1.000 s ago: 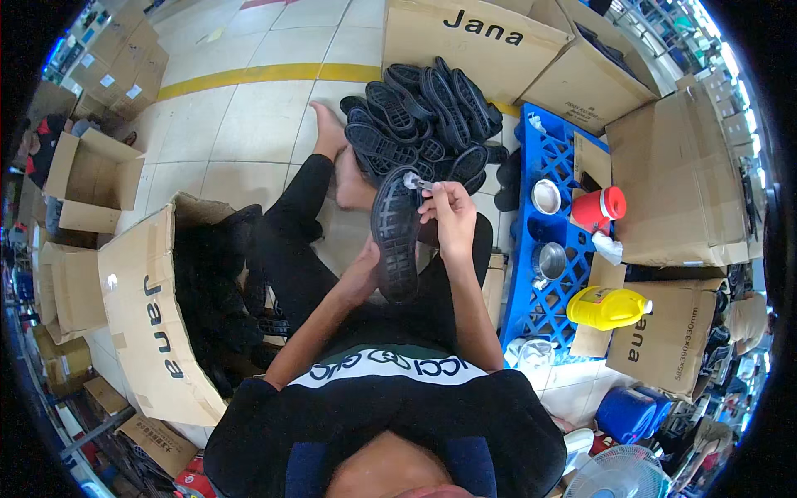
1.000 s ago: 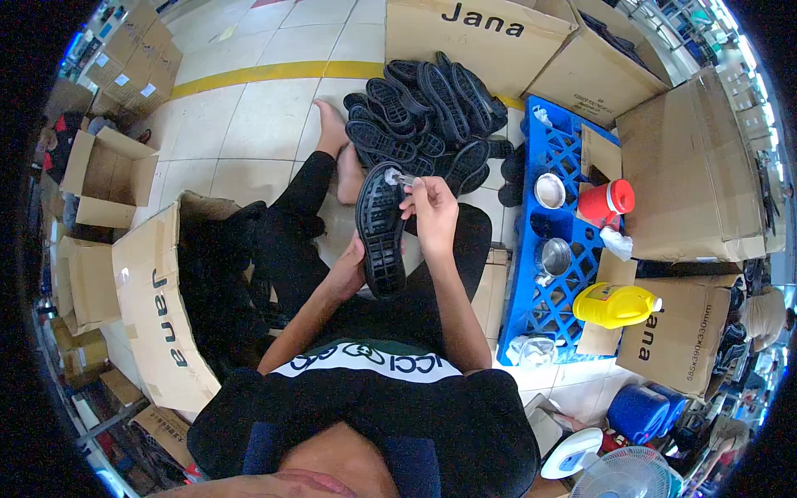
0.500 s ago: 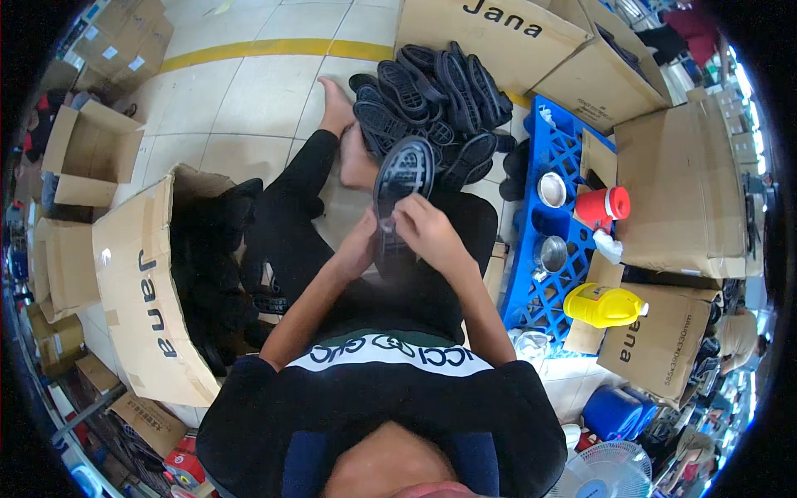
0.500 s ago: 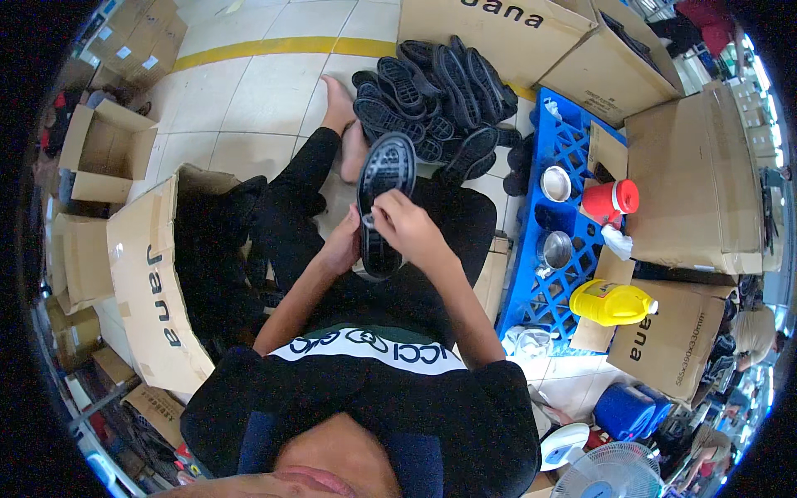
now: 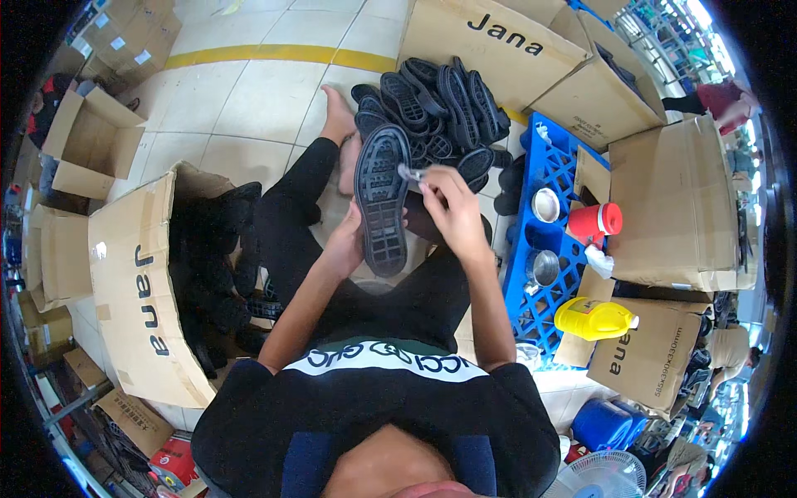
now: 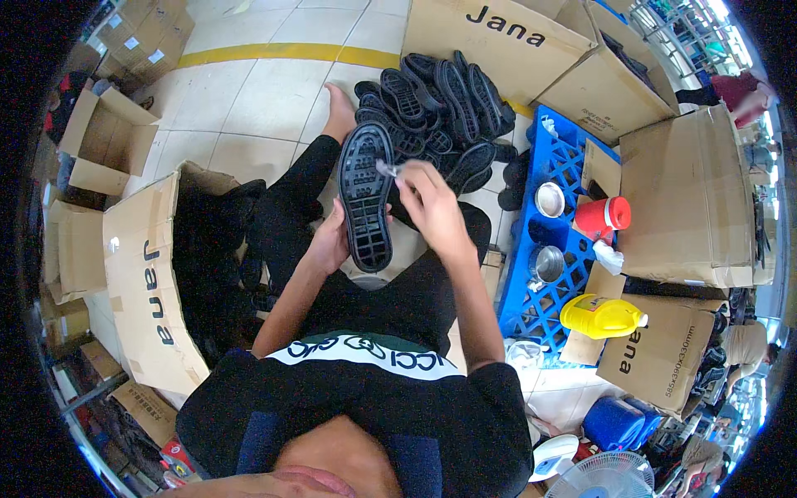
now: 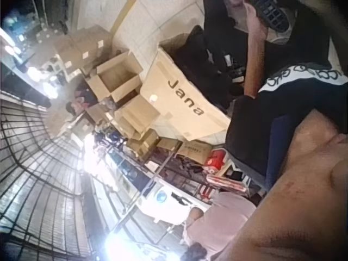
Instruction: The recorder applies adhesive or chemical treatment to the bottom of shoe soles using a small brush/applicator.
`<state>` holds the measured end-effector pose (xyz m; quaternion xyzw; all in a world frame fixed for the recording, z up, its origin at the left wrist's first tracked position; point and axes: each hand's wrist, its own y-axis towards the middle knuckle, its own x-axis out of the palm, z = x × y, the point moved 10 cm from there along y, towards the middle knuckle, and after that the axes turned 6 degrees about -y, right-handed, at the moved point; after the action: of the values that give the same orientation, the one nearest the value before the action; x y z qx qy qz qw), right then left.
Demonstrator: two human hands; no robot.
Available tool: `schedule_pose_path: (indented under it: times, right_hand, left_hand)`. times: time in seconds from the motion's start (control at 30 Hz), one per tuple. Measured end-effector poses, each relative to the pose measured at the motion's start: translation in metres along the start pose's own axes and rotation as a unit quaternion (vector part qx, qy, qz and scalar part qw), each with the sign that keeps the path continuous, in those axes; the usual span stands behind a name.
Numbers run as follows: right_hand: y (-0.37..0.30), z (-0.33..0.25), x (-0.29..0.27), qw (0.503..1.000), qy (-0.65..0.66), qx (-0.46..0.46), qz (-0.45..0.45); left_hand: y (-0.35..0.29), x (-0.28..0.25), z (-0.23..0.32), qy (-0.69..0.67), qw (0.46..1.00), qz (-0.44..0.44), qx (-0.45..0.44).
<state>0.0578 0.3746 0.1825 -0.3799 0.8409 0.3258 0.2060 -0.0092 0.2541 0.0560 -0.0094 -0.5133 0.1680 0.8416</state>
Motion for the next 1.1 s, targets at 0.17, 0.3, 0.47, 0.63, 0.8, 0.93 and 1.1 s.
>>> schedule_pose_path:
  times: [0.17, 0.3, 0.47, 0.63, 0.8, 0.93, 1.1]
  right_hand:
    - [0.046, -0.039, 0.001, 0.957, -0.187, -0.22, -0.035]
    - [0.054, -0.055, 0.013, 0.919, -0.236, -0.306, -0.076]
    - [0.053, -0.067, 0.022, 0.879, -0.266, -0.377, -0.121]
    - [0.047, -0.073, 0.033, 0.8, -0.349, -0.466, -0.144]
    - [0.055, -0.068, 0.034, 0.774, -0.402, -0.475, -0.115]
    - [0.061, -0.06, 0.036, 0.777, -0.436, -0.446, -0.092]
    - [0.061, -0.041, 0.038, 0.841, -0.421, -0.328, -0.087]
  left_hand:
    - [-0.007, 0.01, 0.001, 0.0, 1.0, -0.002, -0.009]
    - [-0.009, 0.015, 0.004, 0.0, 1.0, -0.017, 0.001]
    - [-0.009, 0.014, 0.002, -0.018, 1.0, -0.016, -0.018]
    - [-0.01, 0.018, 0.003, -0.027, 0.999, -0.024, -0.024]
    - [-0.014, 0.022, 0.007, -0.021, 0.999, -0.035, -0.004]
    - [-0.014, 0.021, 0.007, -0.014, 0.999, -0.042, -0.002]
    - [-0.013, 0.025, 0.012, 0.006, 0.998, -0.061, 0.028]
